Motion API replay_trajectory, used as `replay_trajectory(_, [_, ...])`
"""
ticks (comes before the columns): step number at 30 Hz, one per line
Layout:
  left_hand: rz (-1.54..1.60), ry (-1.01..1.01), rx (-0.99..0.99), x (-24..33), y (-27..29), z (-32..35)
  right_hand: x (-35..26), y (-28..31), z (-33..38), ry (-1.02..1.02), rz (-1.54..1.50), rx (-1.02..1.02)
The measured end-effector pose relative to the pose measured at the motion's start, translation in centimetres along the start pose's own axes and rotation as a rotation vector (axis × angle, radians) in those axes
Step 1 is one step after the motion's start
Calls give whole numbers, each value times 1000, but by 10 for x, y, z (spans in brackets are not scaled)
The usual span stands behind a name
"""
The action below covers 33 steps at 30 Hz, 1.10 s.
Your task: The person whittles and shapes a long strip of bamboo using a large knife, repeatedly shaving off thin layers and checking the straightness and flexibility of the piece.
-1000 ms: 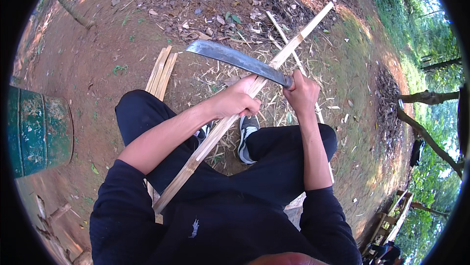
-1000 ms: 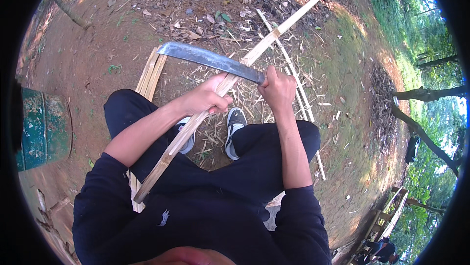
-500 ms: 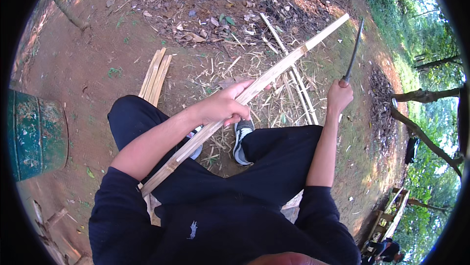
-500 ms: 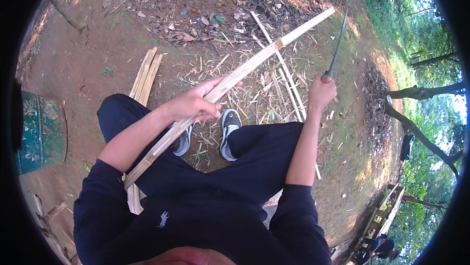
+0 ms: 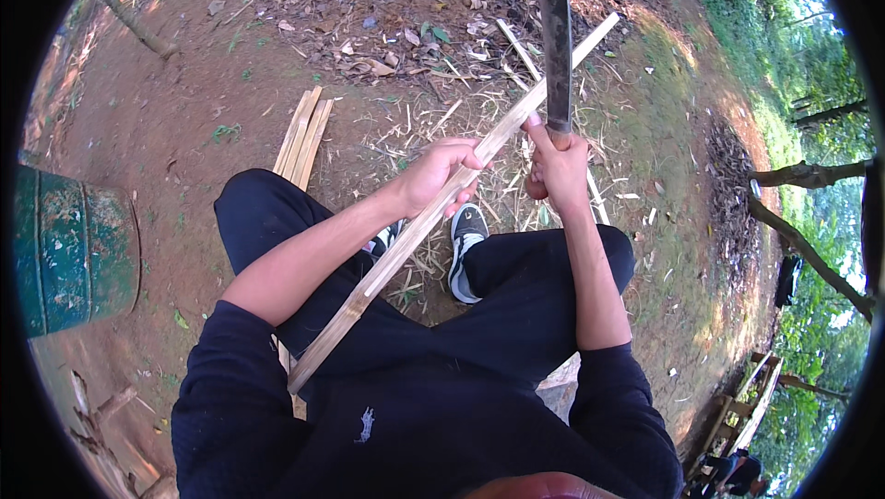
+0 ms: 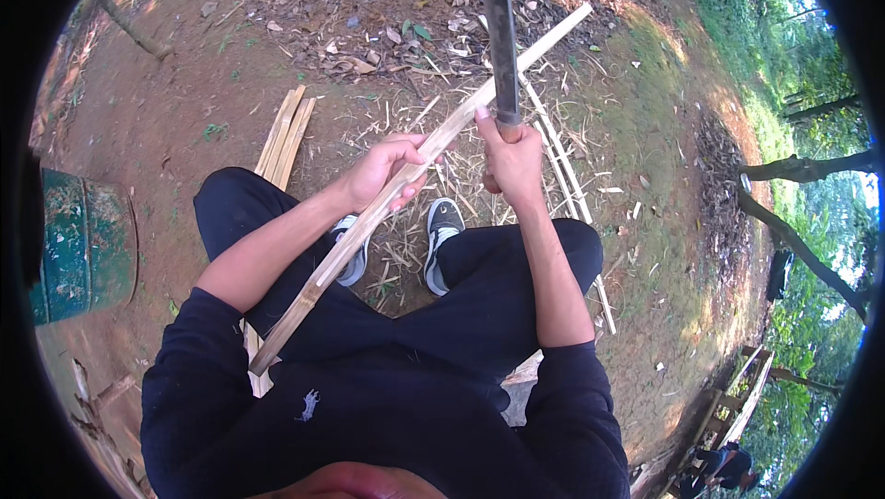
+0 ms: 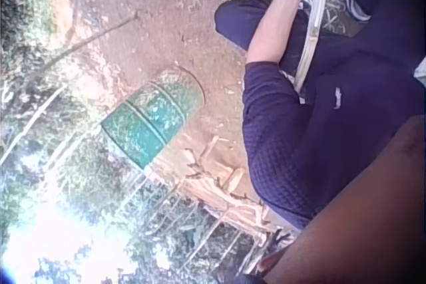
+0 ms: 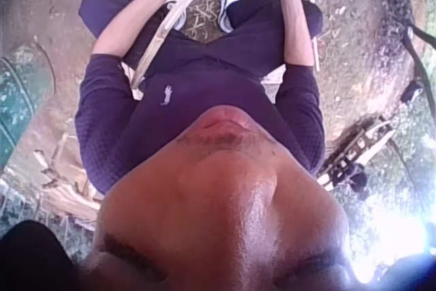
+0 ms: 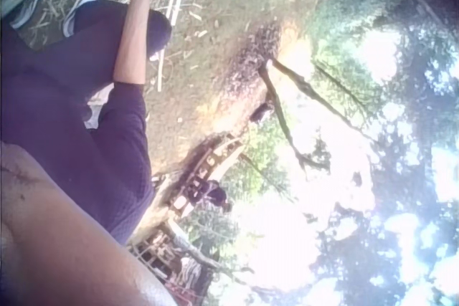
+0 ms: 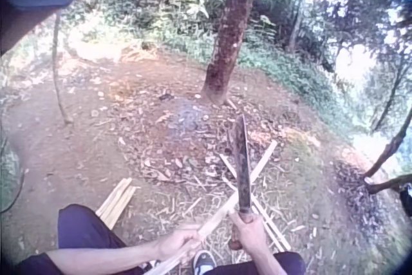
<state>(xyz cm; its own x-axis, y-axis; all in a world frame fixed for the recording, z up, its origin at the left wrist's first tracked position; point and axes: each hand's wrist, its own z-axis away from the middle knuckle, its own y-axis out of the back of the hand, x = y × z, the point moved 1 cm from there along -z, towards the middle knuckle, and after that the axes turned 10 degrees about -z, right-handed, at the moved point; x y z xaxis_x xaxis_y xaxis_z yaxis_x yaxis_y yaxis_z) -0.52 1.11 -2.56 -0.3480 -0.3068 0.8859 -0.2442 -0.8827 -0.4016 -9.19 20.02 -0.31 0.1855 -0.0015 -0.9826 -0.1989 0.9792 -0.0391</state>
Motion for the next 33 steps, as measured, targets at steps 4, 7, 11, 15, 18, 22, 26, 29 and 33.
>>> replay_trajectory(4, [2, -53, -102, -1, -1, 2, 0, -2, -6, -75, -252, -49])
replay_trajectory(7, [-57, -58, -111, 3, -3, 3, 1, 1, -10, -102, -419, -47])
replay_trajectory(11, [-273, 117, -103, 9, -13, 9, -2, 25, -23, 3, -423, 70])
replay_trajectory(15, [-361, 286, -171, -8, -12, 11, -14, 49, -27, 124, -368, 162])
replay_trajectory(18, [-389, 213, -154, -12, -21, 14, -20, 53, -19, 128, -387, 157])
replay_trajectory(22, [-669, 106, 35, 8, -32, 19, -16, 64, -10, -39, -302, -132])
replay_trajectory(26, [-699, 22, 73, 7, -25, 17, -8, 57, 1, -197, -97, -279])
replay_trajectory(29, [-688, 60, 92, 26, -22, 21, -4, 58, 0, -268, -228, -320])
replay_trajectory(33, [-759, -20, 112, 34, -15, 20, -1, 54, 1, -328, -276, -488])
